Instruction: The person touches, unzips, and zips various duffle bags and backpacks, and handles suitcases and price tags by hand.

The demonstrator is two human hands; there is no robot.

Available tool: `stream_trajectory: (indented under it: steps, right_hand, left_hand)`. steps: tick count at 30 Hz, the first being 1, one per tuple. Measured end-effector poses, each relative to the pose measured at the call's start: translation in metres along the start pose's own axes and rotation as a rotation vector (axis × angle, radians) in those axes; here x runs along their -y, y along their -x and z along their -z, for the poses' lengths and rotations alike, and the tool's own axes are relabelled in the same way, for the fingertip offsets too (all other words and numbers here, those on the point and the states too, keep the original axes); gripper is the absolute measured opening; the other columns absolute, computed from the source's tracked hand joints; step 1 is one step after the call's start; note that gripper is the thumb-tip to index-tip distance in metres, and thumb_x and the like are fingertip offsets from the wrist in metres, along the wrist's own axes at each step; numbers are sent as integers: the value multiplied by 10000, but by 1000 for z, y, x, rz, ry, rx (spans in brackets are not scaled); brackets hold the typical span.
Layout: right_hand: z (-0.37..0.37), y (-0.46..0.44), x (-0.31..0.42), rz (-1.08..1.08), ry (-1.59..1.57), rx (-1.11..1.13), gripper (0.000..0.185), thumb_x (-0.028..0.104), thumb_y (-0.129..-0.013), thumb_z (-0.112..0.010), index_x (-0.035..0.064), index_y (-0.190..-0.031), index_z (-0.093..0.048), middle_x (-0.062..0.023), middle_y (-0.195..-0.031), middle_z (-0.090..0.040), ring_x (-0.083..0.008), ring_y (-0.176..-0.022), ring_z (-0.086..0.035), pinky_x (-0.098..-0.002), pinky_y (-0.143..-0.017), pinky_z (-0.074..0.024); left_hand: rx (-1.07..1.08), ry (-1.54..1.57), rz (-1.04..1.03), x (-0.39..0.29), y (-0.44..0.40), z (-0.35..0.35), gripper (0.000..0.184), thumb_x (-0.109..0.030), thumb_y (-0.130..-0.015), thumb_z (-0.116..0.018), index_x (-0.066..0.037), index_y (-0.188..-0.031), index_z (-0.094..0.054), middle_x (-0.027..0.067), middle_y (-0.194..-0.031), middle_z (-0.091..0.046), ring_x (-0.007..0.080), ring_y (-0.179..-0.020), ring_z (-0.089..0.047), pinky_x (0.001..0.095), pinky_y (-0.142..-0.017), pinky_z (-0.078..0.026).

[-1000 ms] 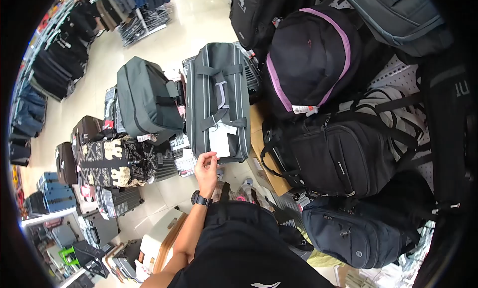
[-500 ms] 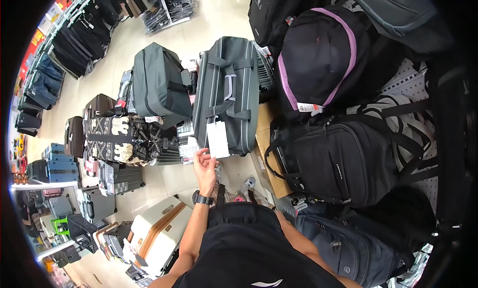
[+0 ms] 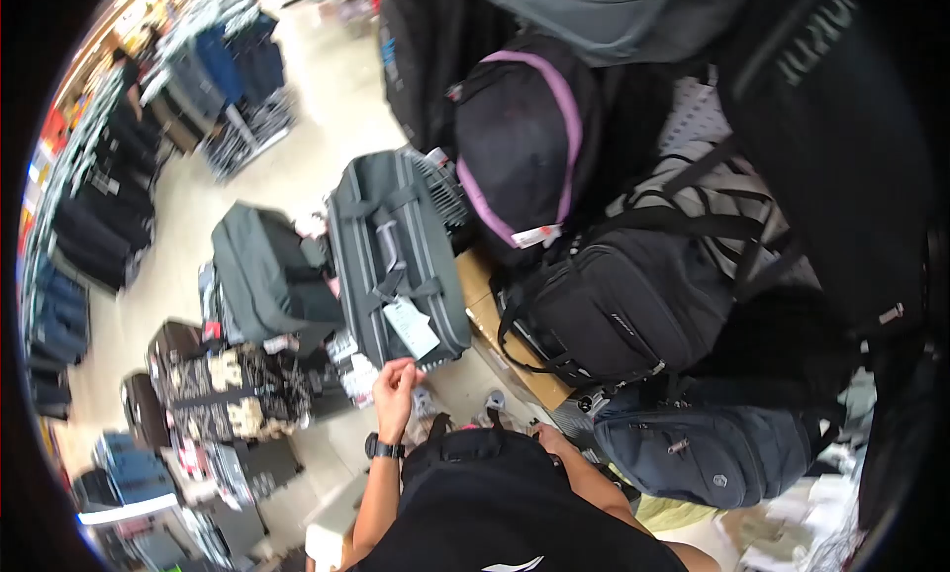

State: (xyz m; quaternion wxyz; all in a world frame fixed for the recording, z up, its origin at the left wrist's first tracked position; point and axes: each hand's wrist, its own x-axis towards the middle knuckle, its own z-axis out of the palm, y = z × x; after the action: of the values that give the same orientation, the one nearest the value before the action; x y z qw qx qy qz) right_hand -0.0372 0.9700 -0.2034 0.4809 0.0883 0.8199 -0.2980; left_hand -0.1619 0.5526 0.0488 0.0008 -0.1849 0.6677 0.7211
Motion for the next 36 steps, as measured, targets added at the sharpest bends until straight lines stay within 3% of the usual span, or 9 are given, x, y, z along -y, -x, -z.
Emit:
stream_trajectory:
  steps: [3, 6, 10, 16, 20, 24, 28, 32, 36]
  right_hand:
    - [0, -8, 19, 176, -300, -451, 416, 185, -931, -672, 68, -1330, -685, -189, -1178, -761, -301, -1086, -724, -378, -952, -550]
    - [58, 70, 115, 182, -430, -737, 328, 110, -956, -643, 43, -1276, -665, -95, -1081, -772, -213, -982, -732, -344, -892, -573]
    - [100, 108, 169, 442, -788, -1148, 217, 21, -1025, -618, 18, -1241, -602, -97, -1037, -725, -155, -894, -727, -304, -815, -575]
    - [136, 194, 215, 529, -1153, -1449, 132, -34, -1015, -607, 14, -1130, -563, -73, -986, -683, -141, -875, -693, -266, -790, -557]
    - [151, 248, 238, 569, -1088, -1549, 230, 10, -1031, -633, 10, -1242, -541, -84, -1081, -646, -155, -952, -691, -289, -862, -574]
    - [163, 262, 252, 583, -1078, -1608, 322, 49, -1015, -698, 17, -1282, -522, -66, -1069, -645, -117, -936, -640, -272, -802, -554]
    - [173, 254, 250, 480, -985, -1585, 186, 148, -1025, -731, -17, -1011, -644, -46, -898, -680, -80, -733, -601, -257, -648, -514]
    - [167, 271, 253, 501, -908, -1548, 157, 109, -1005, -738, -3, -965, -636, -31, -816, -633, -68, -722, -600, -255, -614, -507]
    - [159, 279, 252, 515, -864, -1532, 115, 58, -987, -725, -8, -986, -631, -60, -857, -650, -104, -752, -636, -278, -667, -526]
  left_hand:
    - [166, -49, 10, -13, -10, -1, 204, -162, -1081, -656, 12, -1179, -697, 77, -946, -781, 109, -877, -711, 263, -788, -546]
    - [288, -104, -38, -19, -29, -13, 233, -208, -1087, -640, -17, -1206, -702, 86, -965, -792, 110, -862, -709, 266, -769, -532]
    - [471, -137, -81, -48, -51, -45, 238, -202, -1088, -636, -23, -1235, -689, 78, -1016, -784, 128, -915, -710, 276, -822, -544]
    - [723, -142, -228, -74, -63, -113, 283, -132, -1063, -665, 9, -1308, -655, 94, -1092, -772, 150, -998, -712, 306, -886, -562]
    - [856, -185, -374, -118, -36, -162, 298, -79, -1033, -674, -31, -1326, -666, 82, -1135, -762, 151, -1018, -703, 295, -886, -561]
    - [965, -139, -527, -133, -10, -202, 350, -66, -1008, -695, -43, -1356, -663, 111, -1310, -662, 196, -1097, -685, 318, -884, -587]
    - [1025, -175, -595, -140, 18, -230, 429, -79, -997, -710, -54, -1418, -632, 119, -1417, -609, 229, -1208, -665, 335, -911, -589]
    - [1050, -191, -609, -131, 35, -251, 416, -87, -1008, -702, -30, -1412, -621, 132, -1374, -648, 226, -1198, -676, 342, -917, -586]
    - [1100, -139, -453, -122, 41, -272, 372, -99, -1013, -702, -12, -1369, -639, 136, -1260, -709, 232, -1125, -704, 351, -913, -586]
